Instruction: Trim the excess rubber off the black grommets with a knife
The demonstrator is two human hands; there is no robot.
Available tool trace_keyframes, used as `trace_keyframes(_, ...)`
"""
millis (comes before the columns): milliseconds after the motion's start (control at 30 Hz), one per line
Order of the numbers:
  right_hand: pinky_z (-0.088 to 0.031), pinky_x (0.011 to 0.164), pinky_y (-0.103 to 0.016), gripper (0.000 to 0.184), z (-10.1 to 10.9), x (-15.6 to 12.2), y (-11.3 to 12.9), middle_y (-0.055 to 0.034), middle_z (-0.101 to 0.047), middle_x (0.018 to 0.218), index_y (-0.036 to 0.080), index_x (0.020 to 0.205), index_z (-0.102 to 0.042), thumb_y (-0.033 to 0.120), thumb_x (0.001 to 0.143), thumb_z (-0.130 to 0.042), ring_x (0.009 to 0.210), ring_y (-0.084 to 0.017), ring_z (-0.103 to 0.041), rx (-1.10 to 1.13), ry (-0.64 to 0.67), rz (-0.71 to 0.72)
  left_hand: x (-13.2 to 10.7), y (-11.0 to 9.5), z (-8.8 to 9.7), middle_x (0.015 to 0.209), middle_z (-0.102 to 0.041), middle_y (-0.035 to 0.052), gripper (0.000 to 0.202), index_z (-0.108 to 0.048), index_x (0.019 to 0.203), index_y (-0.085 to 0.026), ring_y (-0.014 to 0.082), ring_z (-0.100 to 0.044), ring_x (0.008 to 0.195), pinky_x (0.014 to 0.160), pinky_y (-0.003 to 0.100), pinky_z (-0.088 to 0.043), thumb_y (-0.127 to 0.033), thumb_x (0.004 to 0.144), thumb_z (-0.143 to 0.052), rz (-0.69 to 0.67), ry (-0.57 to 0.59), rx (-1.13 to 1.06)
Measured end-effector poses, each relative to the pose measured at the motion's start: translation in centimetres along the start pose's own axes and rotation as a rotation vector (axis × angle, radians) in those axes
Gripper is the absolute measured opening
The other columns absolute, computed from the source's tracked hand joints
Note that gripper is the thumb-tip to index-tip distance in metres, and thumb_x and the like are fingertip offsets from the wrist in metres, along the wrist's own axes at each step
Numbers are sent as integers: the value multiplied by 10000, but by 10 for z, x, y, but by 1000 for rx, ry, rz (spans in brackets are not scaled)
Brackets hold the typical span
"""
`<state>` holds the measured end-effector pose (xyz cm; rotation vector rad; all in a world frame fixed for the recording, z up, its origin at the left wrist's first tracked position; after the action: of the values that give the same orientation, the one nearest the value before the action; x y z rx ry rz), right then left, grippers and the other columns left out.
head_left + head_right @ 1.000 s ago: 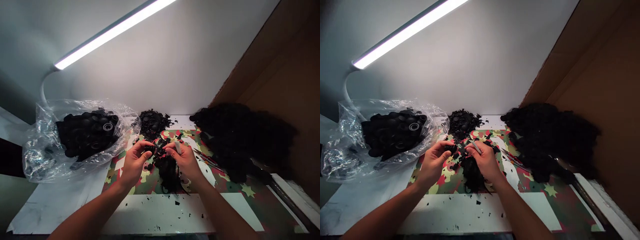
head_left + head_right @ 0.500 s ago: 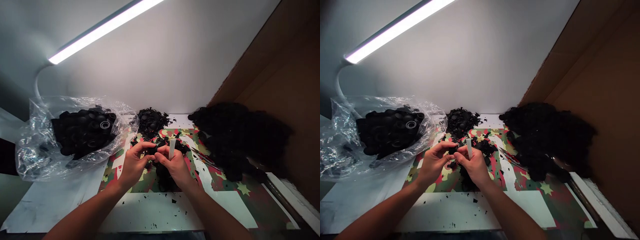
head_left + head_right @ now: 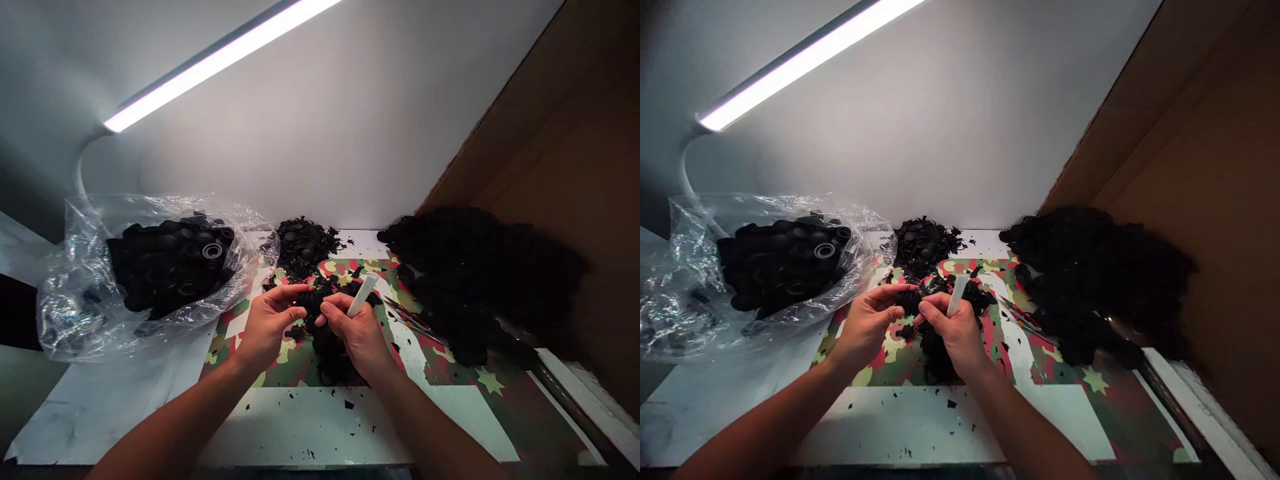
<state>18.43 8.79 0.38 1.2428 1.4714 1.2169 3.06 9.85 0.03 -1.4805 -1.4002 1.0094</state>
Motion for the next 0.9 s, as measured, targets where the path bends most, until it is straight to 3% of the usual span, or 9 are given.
trace_keyframes(167,-289,498,-256,263,-1,-3,3,-15,-684,687,197,784,-736,441,876,-705,538,-94,-404,-42,10,10,0,-5,-1,1006,-789,77,338,-805,958,-186,210,-709,917,790,267,-553,-206,634,-898,-11,16,-27)
trace_keyframes(267,-300,492,-250,336,5,-2,5,-24,-679,666,200,861,-764,516,897,-656,530,-97,-424,-32,-21,38,3,0,-6,991,-785,79,346,-784,1023,-182,184,-712,902,823,257,-555,-305,711,-871,78,82,-183)
trace_keyframes(433,-319,481,-225,446,36,7,7,-8,-582,569,181,723,-714,602,857,-656,537,-102,-473,94,-222,74,2,13,-13,944,-783,111,364,-755,1007,-139,163,-715,812,755,242,-570,-408,771,-823,281,142,-417)
trace_keyframes(633,-272,433,-200,461,63,15,4,10,-558,538,165,692,-695,615,791,-714,462,-63,-379,112,-335,58,-2,22,-17,878,-763,113,396,-729,914,-121,178,-701,813,742,262,-560,-503,812,-757,312,135,-409)
trace_keyframes(733,-299,429,-185,478,75,15,5,5,-562,546,159,683,-703,631,749,-748,479,-64,-414,117,-375,91,2,3,-10,913,-749,96,410,-713,962,-154,197,-691,823,749,305,-548,-533,810,-740,136,160,-143)
trace_keyframes(800,-350,452,-174,479,86,15,5,-3,-577,563,155,665,-705,624,703,-793,517,-72,-471,104,-425,113,7,-35,4,943,-737,81,347,-711,1003,-181,216,-676,858,795,344,-533,-471,815,-750,-141,134,265)
trace_keyframes(867,-362,453,-170,486,94,16,5,-3,-577,559,154,663,-708,629,684,-806,523,-74,-486,105,-452,121,8,-90,31,1030,-724,80,256,-714,1033,-202,244,-647,978,926,399,-486,-389,858,-715,-468,-74,800)
trace_keyframes(900,-358,448,-168,479,97,17,6,0,-574,553,155,665,-707,622,681,-813,517,-72,-482,107,-453,121,6,-118,51,1088,-714,85,224,-710,1054,-208,266,-622,1054,992,437,-444,-359,892,-671,-581,-261,1048)
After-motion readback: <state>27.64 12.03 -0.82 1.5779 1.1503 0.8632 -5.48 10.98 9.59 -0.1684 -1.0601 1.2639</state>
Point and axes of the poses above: each hand's wrist, its own x-axis towards the middle knuckle, its own z-axis out of the back of the hand, y = z × x, the point moved 9 cm from there along x, towards the middle knuckle
